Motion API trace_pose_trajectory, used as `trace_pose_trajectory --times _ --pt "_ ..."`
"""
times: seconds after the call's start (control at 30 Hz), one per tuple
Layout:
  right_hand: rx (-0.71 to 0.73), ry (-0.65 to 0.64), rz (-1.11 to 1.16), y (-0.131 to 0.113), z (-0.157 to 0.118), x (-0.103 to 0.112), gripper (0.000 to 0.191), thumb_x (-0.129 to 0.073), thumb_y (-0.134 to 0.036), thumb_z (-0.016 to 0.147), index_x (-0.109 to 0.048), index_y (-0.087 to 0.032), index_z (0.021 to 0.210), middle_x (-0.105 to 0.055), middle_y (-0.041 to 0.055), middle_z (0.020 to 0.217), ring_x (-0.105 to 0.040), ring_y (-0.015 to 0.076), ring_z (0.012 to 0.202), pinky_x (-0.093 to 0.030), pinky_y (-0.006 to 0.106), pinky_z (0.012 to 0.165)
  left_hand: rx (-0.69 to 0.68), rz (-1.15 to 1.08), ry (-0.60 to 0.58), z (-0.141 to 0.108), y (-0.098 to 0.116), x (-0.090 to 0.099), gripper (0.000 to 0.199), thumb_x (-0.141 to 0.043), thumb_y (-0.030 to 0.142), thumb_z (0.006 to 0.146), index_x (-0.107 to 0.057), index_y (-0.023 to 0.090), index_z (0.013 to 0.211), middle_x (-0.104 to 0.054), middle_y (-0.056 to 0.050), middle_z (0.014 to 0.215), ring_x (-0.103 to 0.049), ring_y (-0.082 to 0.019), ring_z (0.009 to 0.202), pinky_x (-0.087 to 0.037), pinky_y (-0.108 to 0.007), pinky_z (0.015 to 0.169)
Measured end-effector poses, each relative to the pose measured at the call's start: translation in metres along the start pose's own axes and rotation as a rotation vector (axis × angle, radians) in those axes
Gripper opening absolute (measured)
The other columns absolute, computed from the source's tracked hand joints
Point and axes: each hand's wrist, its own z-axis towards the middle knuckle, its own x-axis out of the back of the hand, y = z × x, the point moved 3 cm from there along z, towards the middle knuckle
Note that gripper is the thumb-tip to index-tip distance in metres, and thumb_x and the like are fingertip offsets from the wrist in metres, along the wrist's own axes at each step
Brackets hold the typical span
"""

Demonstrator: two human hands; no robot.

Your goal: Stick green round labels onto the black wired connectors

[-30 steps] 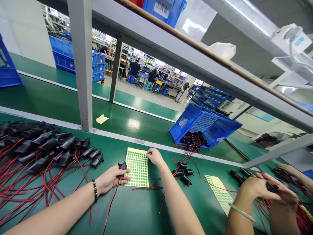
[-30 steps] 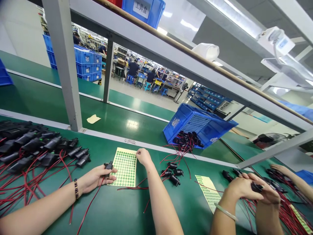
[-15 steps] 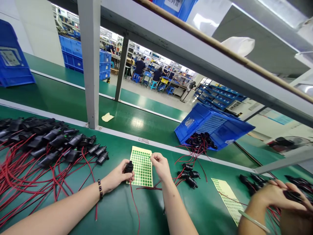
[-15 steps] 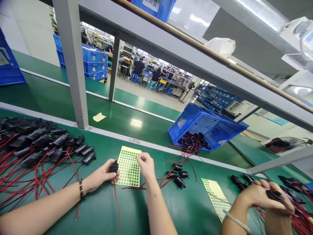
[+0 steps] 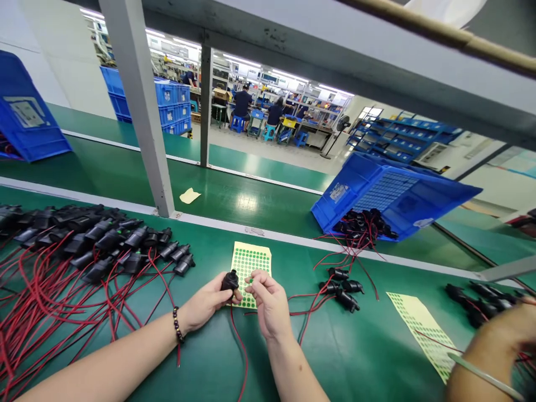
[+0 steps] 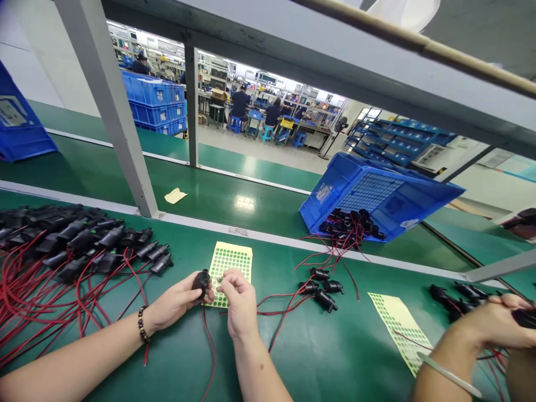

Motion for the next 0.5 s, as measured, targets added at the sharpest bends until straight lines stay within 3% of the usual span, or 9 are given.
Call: trace_pose_trajectory --times 0.1,0.17,0.3,0.5 --pt "-0.012 0.003 -0.002 -0.001 0.0 0.002 0.009 -0.063 -0.019 0.067 -0.06 -0.017 0.059 -0.049 0.0028 0.087 -0.051 0.0153 0.079 -0.041 0.028 0.07 -0.007 0.145 0.007 0.001 -0.001 0.001 0.027 -0.059 0.024 0.073 -0.037 0.018 0.088 -0.056 -0.003 0.085 -0.053 -0.014 0.073 -0.041 -0.029 0.069" --pt "-0.011 -0.032 -0.025 -0.002 -0.004 0.0 0.011 -0.062 -0.019 0.068 -0.058 -0.016 0.058 -0.049 0.0027 0.086 -0.051 0.0157 0.08 -0.04 0.029 0.073 -0.031 0.27 0.074 0.001 -0.002 0.004 0.032 -0.061 0.022 0.07 -0.033 0.02 0.086 -0.053 0.001 0.08 -0.05 -0.012 0.068 -0.04 -0.026 0.064" --pt "0.047 -0.075 -0.136 -0.003 -0.01 -0.008 0.011 -0.059 -0.019 0.071 -0.057 -0.017 0.06 -0.051 0.003 0.085 -0.05 0.0159 0.083 -0.038 0.028 0.077 -0.087 0.548 0.191 -0.002 -0.002 0.005 0.03 -0.055 0.025 0.075 -0.033 0.02 0.094 -0.046 0.002 0.079 -0.045 -0.012 0.073 -0.038 -0.025 0.069" --pt "0.065 -0.107 -0.245 0.004 -0.01 -0.013 0.009 -0.057 -0.02 0.071 -0.06 -0.018 0.063 -0.05 0.0027 0.084 -0.048 0.0152 0.08 -0.039 0.026 0.071 -0.101 0.7 0.135 -0.006 0.003 0.0 0.019 -0.045 0.027 0.081 -0.033 0.02 0.095 -0.043 -0.001 0.086 -0.044 -0.014 0.077 -0.038 -0.026 0.07"
